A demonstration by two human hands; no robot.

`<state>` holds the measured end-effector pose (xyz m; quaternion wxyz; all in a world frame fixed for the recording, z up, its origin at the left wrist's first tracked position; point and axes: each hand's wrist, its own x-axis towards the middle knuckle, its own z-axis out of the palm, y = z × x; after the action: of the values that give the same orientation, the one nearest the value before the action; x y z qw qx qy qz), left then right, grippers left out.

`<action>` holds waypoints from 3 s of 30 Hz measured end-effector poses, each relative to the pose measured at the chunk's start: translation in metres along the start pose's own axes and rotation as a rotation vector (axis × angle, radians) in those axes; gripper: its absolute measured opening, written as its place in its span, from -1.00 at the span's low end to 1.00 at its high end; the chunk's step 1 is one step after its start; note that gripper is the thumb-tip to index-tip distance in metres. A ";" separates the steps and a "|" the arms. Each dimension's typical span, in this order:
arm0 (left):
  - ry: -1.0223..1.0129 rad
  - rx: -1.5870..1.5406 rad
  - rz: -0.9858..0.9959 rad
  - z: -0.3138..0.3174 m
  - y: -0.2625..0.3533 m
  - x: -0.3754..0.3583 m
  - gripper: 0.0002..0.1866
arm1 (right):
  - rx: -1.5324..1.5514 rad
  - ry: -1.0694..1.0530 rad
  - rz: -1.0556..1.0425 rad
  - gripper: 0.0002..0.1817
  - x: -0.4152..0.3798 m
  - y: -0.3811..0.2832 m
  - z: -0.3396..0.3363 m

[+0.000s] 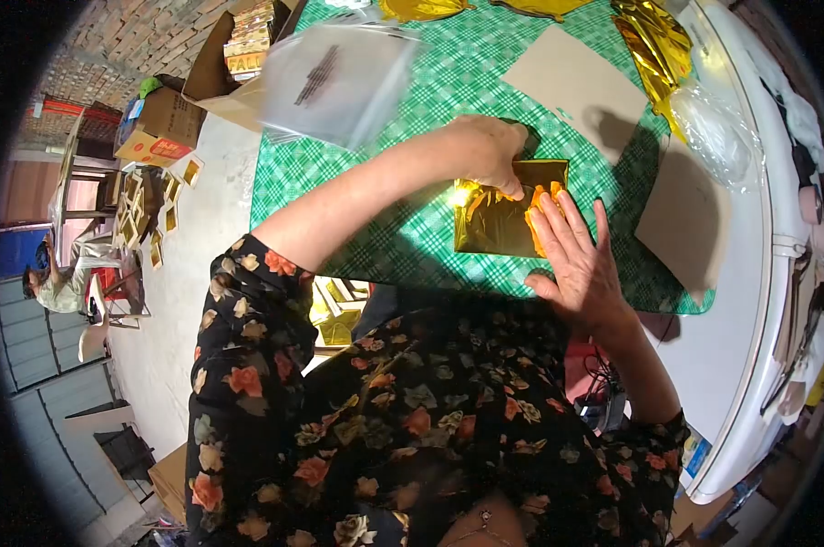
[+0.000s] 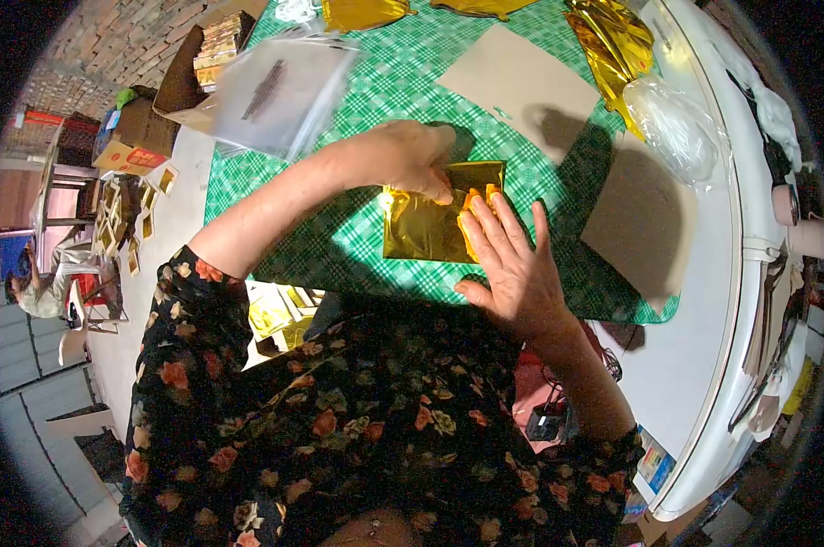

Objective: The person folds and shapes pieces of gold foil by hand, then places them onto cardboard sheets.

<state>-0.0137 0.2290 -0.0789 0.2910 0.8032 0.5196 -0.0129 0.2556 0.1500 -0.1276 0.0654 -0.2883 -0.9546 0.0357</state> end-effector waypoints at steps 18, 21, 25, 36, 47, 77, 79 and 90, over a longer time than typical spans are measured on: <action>-0.244 -0.389 -0.001 0.000 -0.010 0.012 -0.50 | -0.006 0.184 -0.090 -0.07 0.004 -0.023 0.008; -0.220 -0.381 -0.020 -0.001 -0.006 0.008 -0.48 | -0.011 0.183 -0.158 -0.07 0.006 -0.058 0.016; -0.187 -0.358 -0.001 0.003 -0.012 0.005 -0.45 | 0.087 0.118 -0.070 -0.10 0.012 -0.082 0.020; -0.130 -0.325 0.059 0.007 -0.020 0.003 -0.49 | 0.078 0.074 -0.008 -0.08 0.014 -0.084 0.027; -0.048 -0.463 0.055 0.016 -0.028 -0.008 -0.55 | 0.390 0.349 -0.069 -0.50 0.022 -0.048 0.008; 0.400 -1.506 -0.185 0.063 -0.097 -0.211 -0.71 | -0.231 0.185 -0.100 -0.27 0.088 0.037 0.003; 0.474 -1.553 -0.135 0.066 -0.095 -0.212 -0.76 | -0.182 0.162 0.288 -0.25 0.099 0.047 0.017; 0.591 -1.913 -0.005 0.090 -0.112 -0.205 -0.67 | -0.404 0.204 0.290 -0.60 0.188 0.079 0.002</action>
<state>-0.1771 0.0484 -0.1383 0.6740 0.2009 0.3646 0.6103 0.1432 0.3196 -0.1181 0.0965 -0.4313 -0.8797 -0.1757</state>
